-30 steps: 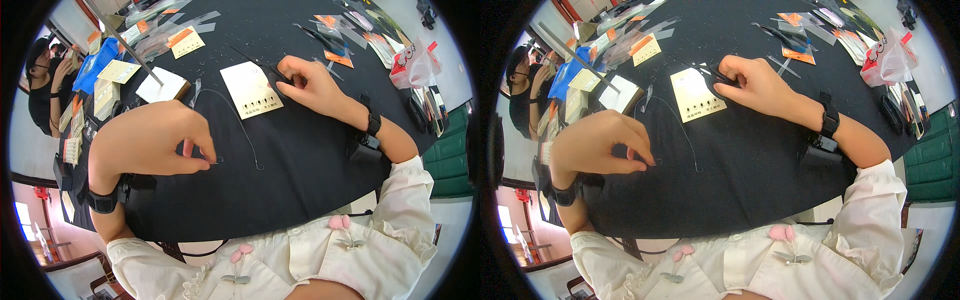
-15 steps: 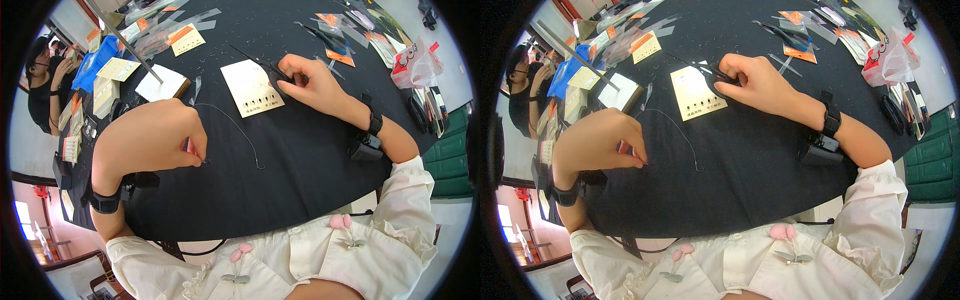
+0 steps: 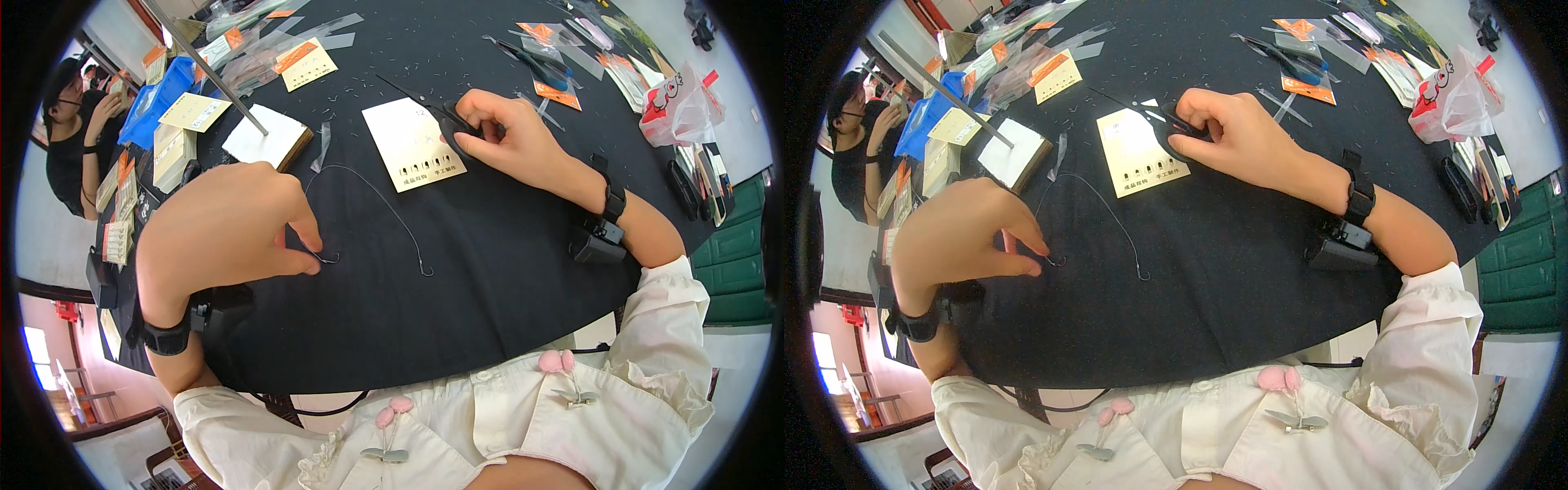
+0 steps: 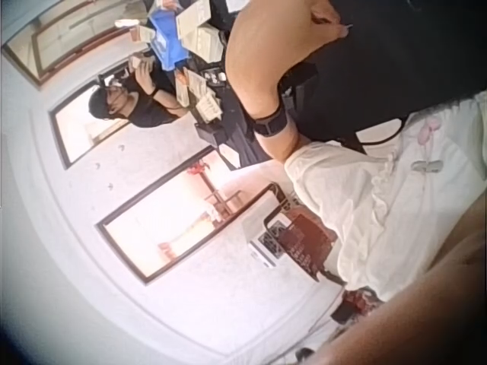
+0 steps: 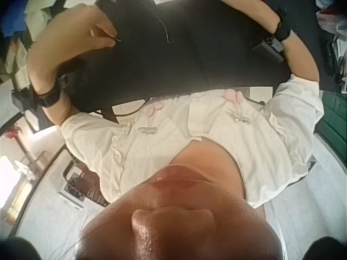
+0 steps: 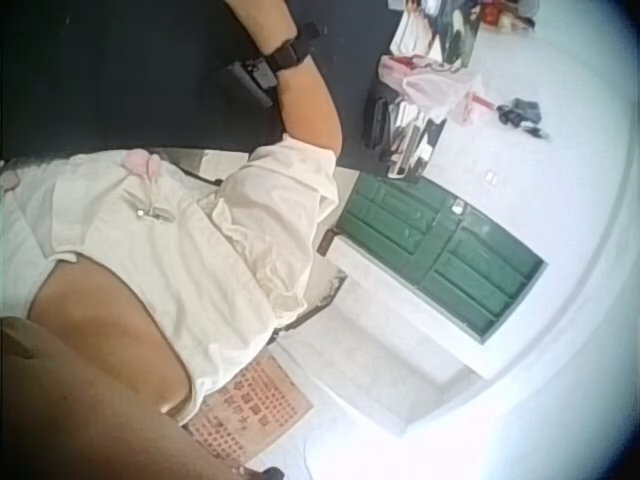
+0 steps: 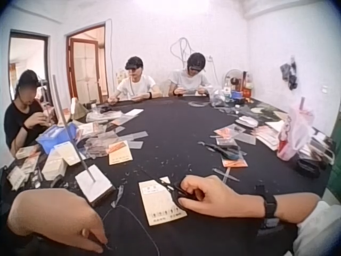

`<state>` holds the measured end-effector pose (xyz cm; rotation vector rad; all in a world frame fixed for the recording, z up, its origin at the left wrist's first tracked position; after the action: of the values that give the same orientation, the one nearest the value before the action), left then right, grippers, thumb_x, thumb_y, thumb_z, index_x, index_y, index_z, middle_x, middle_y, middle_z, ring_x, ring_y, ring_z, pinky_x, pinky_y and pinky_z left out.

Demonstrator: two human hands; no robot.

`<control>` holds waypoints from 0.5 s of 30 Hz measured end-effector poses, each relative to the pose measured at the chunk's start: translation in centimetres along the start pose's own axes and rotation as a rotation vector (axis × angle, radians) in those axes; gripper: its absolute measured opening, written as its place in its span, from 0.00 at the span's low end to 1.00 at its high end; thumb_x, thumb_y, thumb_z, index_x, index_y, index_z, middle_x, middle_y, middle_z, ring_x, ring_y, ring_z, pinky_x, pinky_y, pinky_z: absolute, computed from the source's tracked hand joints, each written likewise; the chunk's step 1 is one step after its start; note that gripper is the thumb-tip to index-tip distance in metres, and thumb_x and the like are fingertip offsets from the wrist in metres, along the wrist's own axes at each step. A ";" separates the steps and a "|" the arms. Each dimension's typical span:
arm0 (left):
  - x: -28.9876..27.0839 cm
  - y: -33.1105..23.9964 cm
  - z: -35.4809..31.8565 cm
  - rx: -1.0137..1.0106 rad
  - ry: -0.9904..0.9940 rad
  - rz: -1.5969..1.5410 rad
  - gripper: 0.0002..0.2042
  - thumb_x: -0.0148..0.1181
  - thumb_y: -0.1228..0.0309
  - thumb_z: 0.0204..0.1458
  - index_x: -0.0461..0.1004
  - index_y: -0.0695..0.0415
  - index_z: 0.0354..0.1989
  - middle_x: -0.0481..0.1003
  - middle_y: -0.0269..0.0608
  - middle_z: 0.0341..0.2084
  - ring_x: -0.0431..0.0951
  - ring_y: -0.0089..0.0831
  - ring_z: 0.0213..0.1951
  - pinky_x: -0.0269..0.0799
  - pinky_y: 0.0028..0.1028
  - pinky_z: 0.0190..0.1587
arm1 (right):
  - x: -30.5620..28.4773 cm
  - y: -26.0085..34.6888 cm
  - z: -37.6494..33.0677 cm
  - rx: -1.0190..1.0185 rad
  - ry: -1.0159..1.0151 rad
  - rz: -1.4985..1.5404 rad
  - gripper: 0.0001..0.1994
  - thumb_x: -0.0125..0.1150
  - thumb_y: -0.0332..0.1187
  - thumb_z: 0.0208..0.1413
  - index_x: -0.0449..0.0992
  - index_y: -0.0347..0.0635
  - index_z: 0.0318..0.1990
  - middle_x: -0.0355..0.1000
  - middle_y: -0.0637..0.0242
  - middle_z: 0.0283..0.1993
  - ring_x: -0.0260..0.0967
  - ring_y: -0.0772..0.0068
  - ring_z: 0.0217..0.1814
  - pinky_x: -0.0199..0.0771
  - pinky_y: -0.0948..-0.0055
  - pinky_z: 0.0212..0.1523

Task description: Assembling fishing tackle by attaching small metal components and hooks to display cards and trimming line.

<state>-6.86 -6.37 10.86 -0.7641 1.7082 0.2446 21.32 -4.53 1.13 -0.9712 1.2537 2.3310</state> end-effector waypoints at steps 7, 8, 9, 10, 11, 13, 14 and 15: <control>2.4 -2.2 3.1 0.365 -0.331 -0.173 0.05 0.63 0.76 0.42 0.78 0.59 0.29 0.76 0.39 0.31 0.78 0.35 0.32 0.73 0.29 0.34 | 0.0 0.1 -0.1 -0.002 -0.021 0.013 0.08 0.61 0.33 0.52 0.69 0.39 0.32 0.63 0.71 0.19 0.54 0.84 0.17 0.50 0.79 0.18; 3.2 -2.4 3.9 0.404 -0.369 -0.151 0.05 0.64 0.75 0.41 0.78 0.59 0.29 0.76 0.39 0.32 0.77 0.36 0.32 0.73 0.29 0.35 | -0.1 0.1 0.0 -0.002 -0.022 0.016 0.08 0.61 0.33 0.52 0.69 0.39 0.32 0.63 0.71 0.20 0.54 0.84 0.18 0.51 0.79 0.19; 3.9 -2.6 4.6 0.418 -0.365 -0.108 0.06 0.64 0.75 0.41 0.78 0.58 0.29 0.76 0.38 0.33 0.77 0.36 0.33 0.72 0.30 0.36 | -0.2 0.1 0.0 -0.001 -0.025 0.018 0.09 0.61 0.33 0.52 0.70 0.38 0.33 0.63 0.70 0.20 0.54 0.84 0.18 0.51 0.79 0.19; 4.3 -2.4 4.8 0.397 -0.286 -0.105 0.06 0.64 0.75 0.40 0.77 0.58 0.28 0.75 0.35 0.34 0.77 0.37 0.34 0.72 0.31 0.38 | -0.2 0.1 0.0 0.020 -0.027 0.020 0.09 0.61 0.33 0.52 0.70 0.38 0.33 0.64 0.70 0.20 0.54 0.84 0.18 0.51 0.79 0.19; 4.4 -2.2 4.8 0.433 -0.324 -0.144 0.06 0.64 0.74 0.40 0.77 0.58 0.28 0.75 0.35 0.33 0.77 0.36 0.33 0.71 0.31 0.38 | -0.3 0.1 0.0 0.009 -0.029 0.023 0.09 0.61 0.33 0.52 0.70 0.38 0.33 0.64 0.70 0.21 0.54 0.84 0.18 0.52 0.79 0.19; 4.6 -1.8 4.9 0.423 -0.278 -0.187 0.05 0.64 0.74 0.40 0.77 0.57 0.28 0.75 0.34 0.32 0.76 0.36 0.32 0.71 0.31 0.36 | -0.4 0.1 -0.1 0.026 -0.032 0.029 0.09 0.61 0.33 0.52 0.70 0.38 0.33 0.64 0.70 0.21 0.55 0.84 0.19 0.53 0.79 0.19; 4.7 -1.7 5.0 0.434 -0.276 -0.181 0.05 0.64 0.74 0.40 0.77 0.57 0.27 0.75 0.34 0.32 0.76 0.36 0.32 0.70 0.31 0.36 | -0.4 0.1 -0.1 0.031 -0.032 0.026 0.09 0.61 0.33 0.52 0.69 0.38 0.33 0.64 0.70 0.21 0.55 0.84 0.18 0.53 0.79 0.19; 4.7 -1.6 5.0 0.444 -0.275 -0.175 0.05 0.64 0.74 0.40 0.77 0.56 0.27 0.74 0.34 0.31 0.76 0.36 0.31 0.70 0.31 0.35 | -0.4 0.1 0.0 0.034 -0.030 0.021 0.09 0.61 0.33 0.52 0.69 0.38 0.33 0.64 0.70 0.21 0.55 0.84 0.18 0.53 0.79 0.19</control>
<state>-2.35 -6.59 5.37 -0.5165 1.3583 -0.1442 21.53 -4.58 1.44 -0.9125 1.2938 2.3236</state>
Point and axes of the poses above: each hand's wrist, its own z-axis towards the middle knuckle, its own x-axis out of the palm, y = z × x, the point moved 1 cm from there along z, towards the middle knuckle
